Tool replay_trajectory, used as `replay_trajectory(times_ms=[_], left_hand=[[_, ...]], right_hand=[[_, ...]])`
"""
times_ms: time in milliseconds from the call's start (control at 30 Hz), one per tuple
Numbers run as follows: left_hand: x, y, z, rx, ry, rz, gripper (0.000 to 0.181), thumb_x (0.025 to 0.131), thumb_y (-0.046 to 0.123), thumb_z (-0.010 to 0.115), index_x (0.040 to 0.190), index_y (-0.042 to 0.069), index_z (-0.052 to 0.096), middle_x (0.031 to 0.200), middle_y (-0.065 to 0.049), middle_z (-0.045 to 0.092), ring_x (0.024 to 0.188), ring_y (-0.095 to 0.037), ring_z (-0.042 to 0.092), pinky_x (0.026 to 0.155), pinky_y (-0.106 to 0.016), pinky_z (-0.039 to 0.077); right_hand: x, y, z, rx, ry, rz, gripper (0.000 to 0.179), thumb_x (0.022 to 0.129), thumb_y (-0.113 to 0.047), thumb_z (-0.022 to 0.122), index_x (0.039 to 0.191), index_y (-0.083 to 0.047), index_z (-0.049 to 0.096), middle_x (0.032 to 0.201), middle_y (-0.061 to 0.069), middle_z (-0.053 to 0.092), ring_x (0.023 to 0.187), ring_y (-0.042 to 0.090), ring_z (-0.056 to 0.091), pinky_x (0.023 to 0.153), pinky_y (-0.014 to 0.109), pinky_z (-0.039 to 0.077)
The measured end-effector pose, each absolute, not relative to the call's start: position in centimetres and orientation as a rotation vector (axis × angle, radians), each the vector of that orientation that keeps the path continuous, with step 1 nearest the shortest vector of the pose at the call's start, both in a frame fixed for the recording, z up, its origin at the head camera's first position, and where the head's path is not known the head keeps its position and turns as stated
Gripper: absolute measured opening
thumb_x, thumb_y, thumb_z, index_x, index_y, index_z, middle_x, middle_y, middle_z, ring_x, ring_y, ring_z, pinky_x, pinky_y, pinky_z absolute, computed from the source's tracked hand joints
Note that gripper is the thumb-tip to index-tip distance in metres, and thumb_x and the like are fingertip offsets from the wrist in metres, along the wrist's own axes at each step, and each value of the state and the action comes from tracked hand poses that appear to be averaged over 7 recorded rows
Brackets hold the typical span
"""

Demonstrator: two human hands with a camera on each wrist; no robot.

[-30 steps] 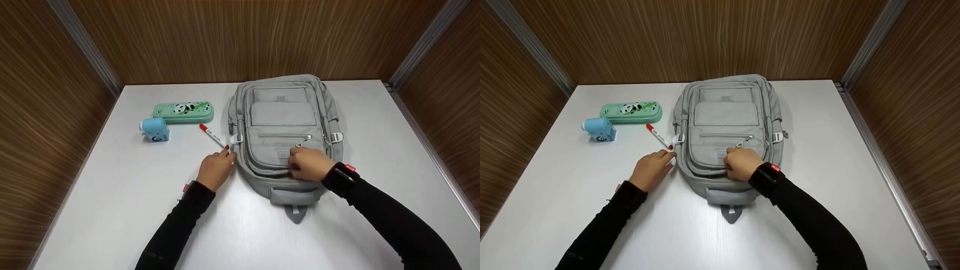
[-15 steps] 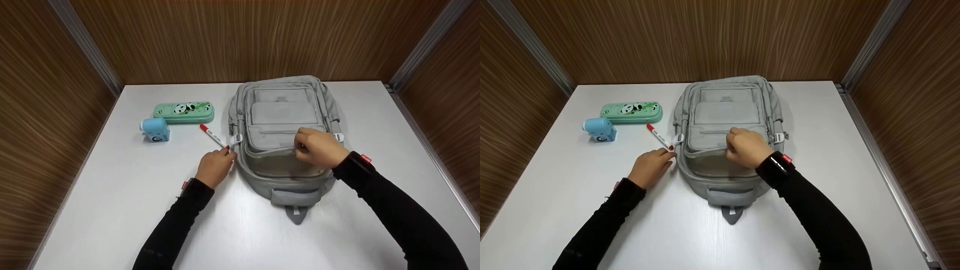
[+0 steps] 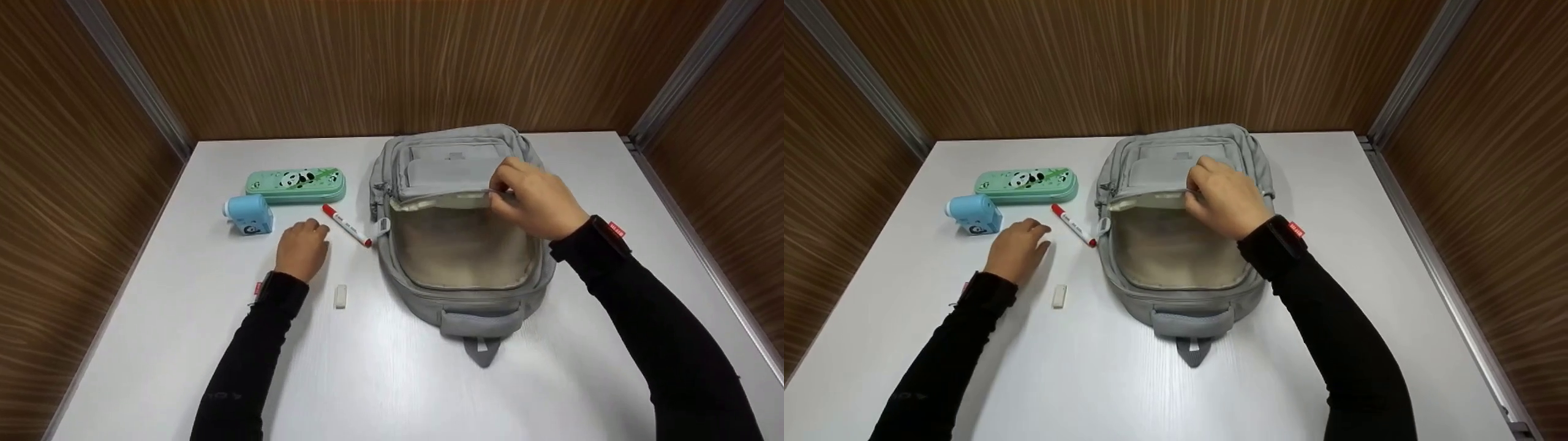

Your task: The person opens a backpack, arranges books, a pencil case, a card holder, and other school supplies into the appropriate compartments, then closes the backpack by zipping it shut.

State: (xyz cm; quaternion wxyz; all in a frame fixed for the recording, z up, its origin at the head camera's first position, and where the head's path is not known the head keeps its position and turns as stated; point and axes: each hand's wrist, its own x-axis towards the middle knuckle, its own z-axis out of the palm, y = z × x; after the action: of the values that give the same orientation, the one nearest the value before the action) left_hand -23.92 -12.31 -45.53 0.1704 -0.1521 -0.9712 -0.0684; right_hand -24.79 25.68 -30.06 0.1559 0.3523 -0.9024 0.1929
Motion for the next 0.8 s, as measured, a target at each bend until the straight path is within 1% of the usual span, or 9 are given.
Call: replay_trajectory(times_ms=[33,100,167,267,433,533,600,700,800], left_hand=[[-24.2,-13.0,-45.3,-0.39,-2.768,-0.207,0.024,0.073,0.011,0.068,0.095,0.003,0.065,0.093,-0.016,0.058,0.086,-0.033,0.054,0.076,-0.044,0.043],[-24.6,-14.5,-45.0,-0.296,-2.79,-0.222,0.03,0.074,0.013,0.067,0.102,0.002,0.062,0.104,-0.019,0.054,0.101,-0.037,0.048,0.088,-0.048,0.036],[-25.0,-15.8,-44.7,-0.2,-2.807,-0.225,0.037,0.076,0.015,0.066,0.109,0.002,0.058,0.115,-0.022,0.048,0.113,-0.041,0.038,0.096,-0.051,0.027],[-25.6,-17.5,-44.2,-0.05,-2.828,-0.239,0.047,0.076,0.017,0.066,0.118,0.002,0.051,0.127,-0.026,0.037,0.122,-0.047,0.022,0.099,-0.056,0.016],[-26.3,-19.5,-44.0,0.18,-2.878,-0.327,0.062,0.076,0.021,0.066,0.129,0.004,0.04,0.137,-0.027,0.022,0.127,-0.049,0.003,0.095,-0.064,0.006],[-26.6,-20.3,-44.2,0.298,-2.936,-0.392,0.07,0.077,0.026,0.064,0.137,0.009,0.031,0.14,-0.026,0.015,0.126,-0.049,-0.003,0.092,-0.069,0.004],[-26.7,-20.8,-44.3,0.353,-2.961,-0.452,0.073,0.078,0.029,0.063,0.139,0.013,0.027,0.141,-0.026,0.011,0.125,-0.05,-0.004,0.089,-0.07,0.006],[-26.7,-21.2,-44.5,0.376,-2.948,-0.555,0.072,0.079,0.031,0.062,0.14,0.015,0.026,0.14,-0.026,0.011,0.124,-0.053,0.001,0.088,-0.071,0.012],[-26.7,-21.4,-44.7,0.365,-2.884,-0.644,0.065,0.08,0.031,0.062,0.135,0.012,0.033,0.135,-0.027,0.016,0.12,-0.053,0.014,0.087,-0.065,0.026]], right_hand=[[-24.9,25.7,-29.7,0.993,-2.587,0.558,0.004,0.08,-0.012,0.054,0.079,-0.009,0.051,0.083,0.0,0.048,0.074,0.012,0.048,0.061,0.031,0.04],[-25.2,25.7,-29.1,0.966,-2.597,0.566,0.005,0.081,-0.012,0.054,0.081,-0.008,0.052,0.084,0.002,0.048,0.077,0.014,0.05,0.064,0.033,0.041],[-25.5,25.6,-28.7,0.947,-2.603,0.573,0.006,0.083,-0.013,0.054,0.082,-0.007,0.052,0.086,0.003,0.049,0.078,0.016,0.051,0.065,0.035,0.041],[-25.7,25.6,-28.2,0.921,-2.616,0.575,0.008,0.084,-0.014,0.053,0.084,-0.006,0.052,0.087,0.005,0.049,0.078,0.017,0.051,0.065,0.036,0.04],[-25.8,25.5,-27.8,0.905,-2.627,0.577,0.01,0.086,-0.016,0.053,0.084,-0.006,0.052,0.088,0.005,0.048,0.079,0.016,0.051,0.065,0.035,0.04],[-25.8,25.5,-27.7,0.909,-2.638,0.574,0.011,0.086,-0.017,0.052,0.085,-0.007,0.052,0.088,0.004,0.049,0.079,0.016,0.052,0.066,0.035,0.04],[-25.8,25.4,-27.7,0.914,-2.648,0.576,0.011,0.087,-0.018,0.051,0.084,-0.007,0.052,0.089,0.004,0.048,0.08,0.016,0.052,0.066,0.035,0.04],[-25.8,25.4,-27.8,0.925,-2.655,0.581,0.01,0.087,-0.017,0.051,0.084,-0.007,0.052,0.088,0.004,0.048,0.079,0.016,0.052,0.066,0.034,0.039],[-25.9,25.3,-27.9,0.937,-2.652,0.583,0.009,0.086,-0.016,0.052,0.083,-0.008,0.052,0.087,0.003,0.048,0.078,0.014,0.051,0.066,0.033,0.039]])
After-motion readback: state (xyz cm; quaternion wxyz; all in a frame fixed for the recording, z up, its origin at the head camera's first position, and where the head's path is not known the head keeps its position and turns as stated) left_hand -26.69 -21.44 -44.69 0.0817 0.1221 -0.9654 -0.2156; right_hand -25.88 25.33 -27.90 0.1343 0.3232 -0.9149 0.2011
